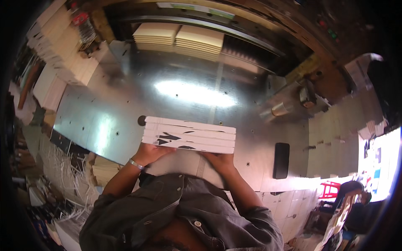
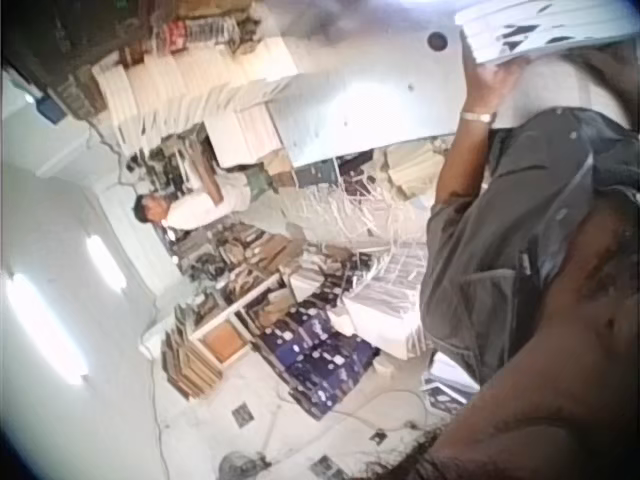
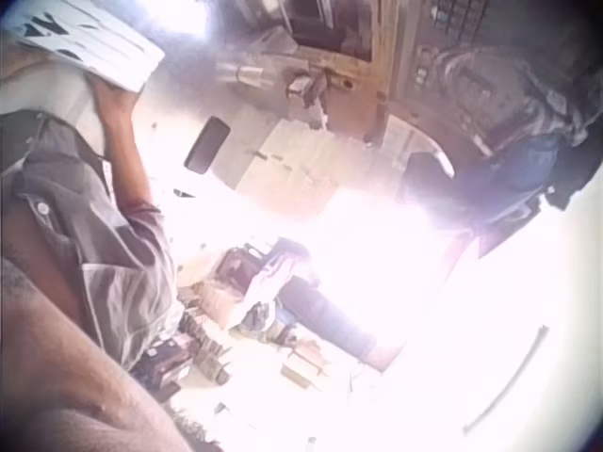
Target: The person organizes stacks of paper by hand on a workbench and then aligns them inside a large industrial guillotine cutter.
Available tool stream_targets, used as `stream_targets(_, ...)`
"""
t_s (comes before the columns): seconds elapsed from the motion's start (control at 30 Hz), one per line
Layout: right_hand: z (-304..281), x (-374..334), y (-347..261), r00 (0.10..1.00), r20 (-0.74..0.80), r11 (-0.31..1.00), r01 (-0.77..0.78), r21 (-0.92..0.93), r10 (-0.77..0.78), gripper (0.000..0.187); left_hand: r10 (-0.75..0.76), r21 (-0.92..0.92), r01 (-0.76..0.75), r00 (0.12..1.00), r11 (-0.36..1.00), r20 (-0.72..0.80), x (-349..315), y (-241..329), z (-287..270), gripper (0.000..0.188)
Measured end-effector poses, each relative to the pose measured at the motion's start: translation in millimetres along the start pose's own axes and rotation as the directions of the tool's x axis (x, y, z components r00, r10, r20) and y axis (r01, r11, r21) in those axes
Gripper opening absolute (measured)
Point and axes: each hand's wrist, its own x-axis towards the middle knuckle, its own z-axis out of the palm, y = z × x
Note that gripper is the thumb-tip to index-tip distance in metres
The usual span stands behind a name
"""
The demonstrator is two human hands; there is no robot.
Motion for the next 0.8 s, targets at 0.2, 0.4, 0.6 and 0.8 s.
stream_targets(0.2,-1.2,4.4,16.7,0.991,0.038,0.98,0.133,-0.151,-0.128,0.042,0.138,0.015,-0.139,0.99,0.99,0.022,-2.7,5.9,-3.3,0.042)
stream_targets(0.4,-11.3,8.5,24.9,0.983,0.082,0.957,0.181,-0.228,-0.167,0.042,0.045,0.024,-0.046,0.998,0.999,0.046,-5.6,0.0,-3.7,0.033)
stream_targets(0.6,-21.1,0.1,21.8,0.959,0.117,0.847,0.283,-0.451,-0.258,0.045,-0.145,0.083,0.14,0.988,0.987,0.057,-13.8,10.8,-11.9,0.034)
stream_targets(0.8,-25.8,0.0,25.3,0.921,0.151,0.744,0.38,-0.549,-0.359,0.055,-0.118,0.18,0.102,0.99,0.978,0.079,-9.7,16.0,-20.9,0.031)
